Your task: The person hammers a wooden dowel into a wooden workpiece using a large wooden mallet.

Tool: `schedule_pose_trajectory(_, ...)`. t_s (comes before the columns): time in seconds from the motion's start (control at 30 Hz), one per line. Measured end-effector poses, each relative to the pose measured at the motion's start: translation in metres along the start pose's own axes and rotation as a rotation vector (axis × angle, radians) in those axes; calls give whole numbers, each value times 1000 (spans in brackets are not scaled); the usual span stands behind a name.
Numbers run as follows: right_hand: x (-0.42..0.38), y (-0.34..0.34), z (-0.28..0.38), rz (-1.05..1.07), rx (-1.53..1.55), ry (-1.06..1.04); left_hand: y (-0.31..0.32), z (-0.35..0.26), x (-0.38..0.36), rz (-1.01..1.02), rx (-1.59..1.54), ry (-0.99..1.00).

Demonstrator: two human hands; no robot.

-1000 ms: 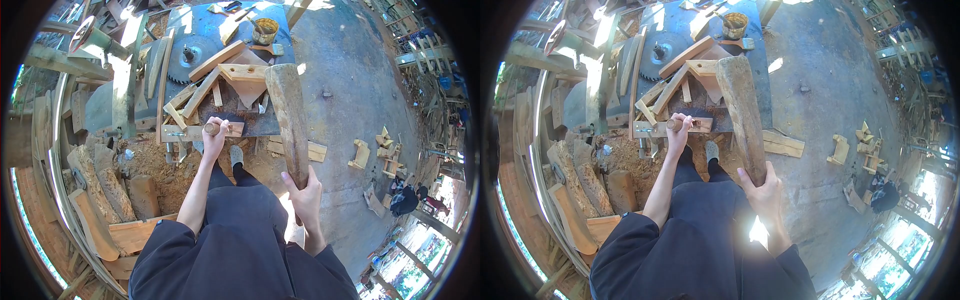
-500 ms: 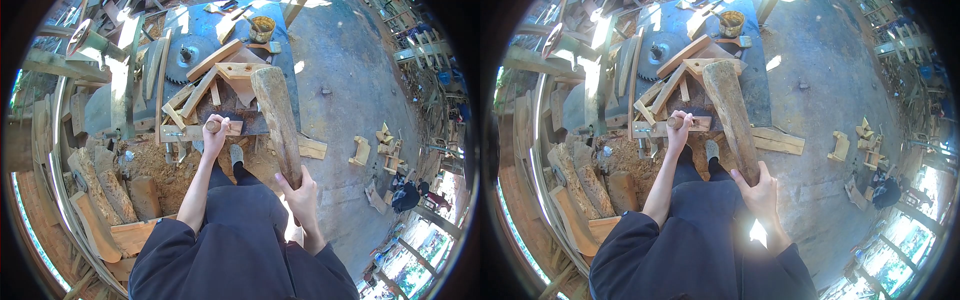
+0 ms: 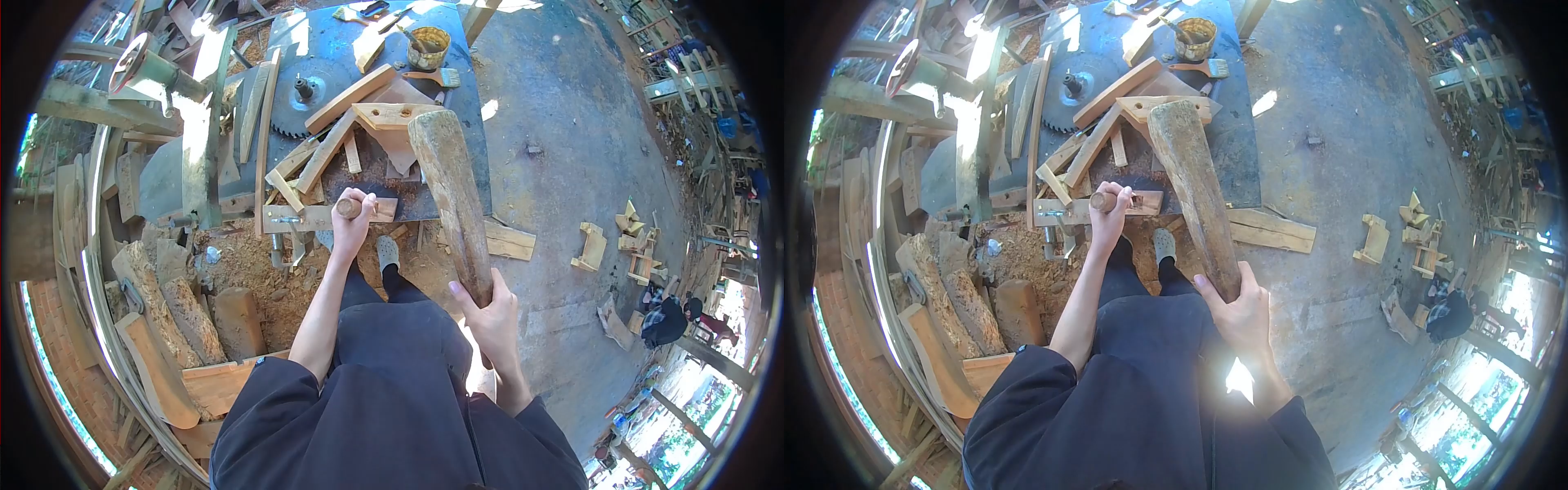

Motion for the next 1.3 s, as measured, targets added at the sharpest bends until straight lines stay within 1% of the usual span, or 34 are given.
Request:
schedule_pose_trajectory(0.23,1,0,0,26,-56,1,1,6,1,17,9,-2)
schedule_pose_trajectory(0.3,1,-2,2,81,-68,87,1,7,0,10,15,0)
schedule_pose_trajectory(0.33,0,-1,1,82,-67,87,0,6,0,9,16,0)
schedule_pose_trajectory(0.4,0,1,0,33,-32,0,0,5,-1,-3,27,38)
schedule_pose_trajectory(0.53,1,1,2,38,-26,1,0,4,-2,-6,10,20)
schedule_pose_trajectory(0.6,1,-1,4,93,-52,106,1,4,-2,-8,7,-9)
schedule_pose_trajectory(1.03,1,0,3,110,-50,115,3,-1,-1,-2,20,0)
schedule_pose_trajectory(1.1,1,1,2,91,-31,74,4,-2,-1,-8,7,1)
schedule_pose_trajectory(1.23,4,0,3,108,-41,103,5,2,-1,-6,4,-12)
schedule_pose_trajectory(1.3,5,1,4,132,-50,124,6,4,-3,-17,89,39)
Point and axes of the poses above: each hand's wrist, its own x-axis towards the middle knuckle, its own y-axis out of the palm, z = x × y, the point moved 4 cm from there along x, towards the middle knuckle, and after that the axes turned 9 degrees about -y, right-handed, at the moved point
